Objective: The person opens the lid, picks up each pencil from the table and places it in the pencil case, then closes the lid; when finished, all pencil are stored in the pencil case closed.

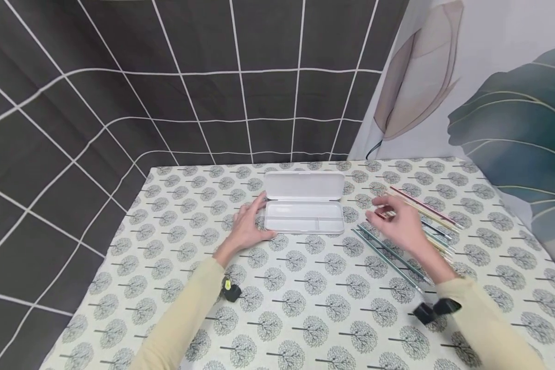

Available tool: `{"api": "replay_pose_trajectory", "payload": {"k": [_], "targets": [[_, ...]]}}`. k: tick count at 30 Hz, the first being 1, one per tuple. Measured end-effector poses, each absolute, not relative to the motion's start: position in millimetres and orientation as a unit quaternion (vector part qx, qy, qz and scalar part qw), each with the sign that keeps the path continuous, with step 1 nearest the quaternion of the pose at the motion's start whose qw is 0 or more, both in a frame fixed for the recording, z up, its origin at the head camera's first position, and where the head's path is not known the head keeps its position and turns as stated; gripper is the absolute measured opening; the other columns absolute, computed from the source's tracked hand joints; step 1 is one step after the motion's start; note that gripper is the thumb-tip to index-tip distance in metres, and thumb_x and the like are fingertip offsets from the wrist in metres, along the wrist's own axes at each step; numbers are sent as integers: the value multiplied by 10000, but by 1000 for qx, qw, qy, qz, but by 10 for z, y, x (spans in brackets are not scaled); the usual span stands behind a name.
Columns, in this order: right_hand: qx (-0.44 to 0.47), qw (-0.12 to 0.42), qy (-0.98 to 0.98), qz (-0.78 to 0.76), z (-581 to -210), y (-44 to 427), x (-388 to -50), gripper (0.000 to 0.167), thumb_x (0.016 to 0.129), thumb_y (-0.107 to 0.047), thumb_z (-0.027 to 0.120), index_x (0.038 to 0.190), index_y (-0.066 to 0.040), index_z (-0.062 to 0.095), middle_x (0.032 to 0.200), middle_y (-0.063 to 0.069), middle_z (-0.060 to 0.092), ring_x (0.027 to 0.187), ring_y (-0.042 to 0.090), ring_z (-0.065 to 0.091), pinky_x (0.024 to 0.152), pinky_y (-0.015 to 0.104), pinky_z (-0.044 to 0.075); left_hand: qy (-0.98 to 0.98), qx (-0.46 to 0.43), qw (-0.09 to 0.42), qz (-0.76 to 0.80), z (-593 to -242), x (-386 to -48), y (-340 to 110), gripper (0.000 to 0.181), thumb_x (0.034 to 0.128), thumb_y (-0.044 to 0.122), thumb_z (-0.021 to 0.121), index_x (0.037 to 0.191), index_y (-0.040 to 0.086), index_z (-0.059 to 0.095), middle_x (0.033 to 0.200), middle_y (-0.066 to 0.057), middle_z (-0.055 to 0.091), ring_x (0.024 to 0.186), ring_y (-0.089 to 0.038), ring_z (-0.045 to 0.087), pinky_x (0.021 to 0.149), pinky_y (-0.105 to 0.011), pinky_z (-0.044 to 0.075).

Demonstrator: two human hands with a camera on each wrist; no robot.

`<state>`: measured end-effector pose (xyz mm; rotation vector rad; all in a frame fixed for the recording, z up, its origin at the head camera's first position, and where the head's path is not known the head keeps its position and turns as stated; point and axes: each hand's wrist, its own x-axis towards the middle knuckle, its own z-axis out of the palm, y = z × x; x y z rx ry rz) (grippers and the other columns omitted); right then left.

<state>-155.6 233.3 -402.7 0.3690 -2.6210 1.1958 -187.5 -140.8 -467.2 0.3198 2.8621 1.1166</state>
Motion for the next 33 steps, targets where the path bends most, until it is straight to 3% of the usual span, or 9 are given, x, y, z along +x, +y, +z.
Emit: {"api": "replay_pose_trajectory", "payload": {"k": [11, 15, 23, 27, 33], "targets": [[142, 105, -912, 370, -4205, 2589, -993, 318, 838, -82, 783, 1115, 28, 671, 915, 98, 708, 755, 179, 640, 644, 203, 525, 923, 103, 20, 370, -4649, -1843, -1412, 1170, 704, 263, 904, 1609, 260, 164, 1538, 20, 434, 1281, -260, 384, 1044, -488, 303], [132, 107, -908, 384, -4270, 2624, -913, 356, 821, -64, 800, 1128, 49, 661, 914, 113, 703, 735, 149, 635, 630, 192, 522, 922, 103, 19, 372, -4649, -1834, -1411, 1126, 704, 263, 904, 1595, 263, 215, 1536, 8, 438, 1263, -259, 393, 1036, -481, 305], [109, 98, -909, 391, -4328, 2644, -815, 314, 850, -95, 789, 1112, 30, 669, 902, 117, 711, 738, 172, 659, 646, 196, 532, 926, 91, 40, 364, -4651, -1829, -1399, 1026, 724, 288, 871, 1575, 273, 299, 1495, -103, 433, 1264, -318, 373, 1013, -615, 345], [117, 108, -907, 390, -4357, 2667, -792, 315, 834, -64, 796, 1102, 44, 670, 916, 127, 711, 749, 99, 639, 660, 166, 521, 931, 86, 48, 351, -4639, -1839, -1393, 1025, 722, 318, 870, 1577, 301, 304, 1455, -170, 426, 1254, -338, 375, 1005, -605, 360], [130, 123, -906, 383, -4379, 2692, -742, 353, 785, -11, 815, 1095, 64, 664, 930, 163, 711, 734, 75, 624, 616, 179, 518, 932, 93, 52, 346, -4624, -1845, -1398, 1018, 729, 329, 869, 1578, 290, 307, 1472, -171, 421, 1272, -334, 367, 1021, -585, 341]]}}
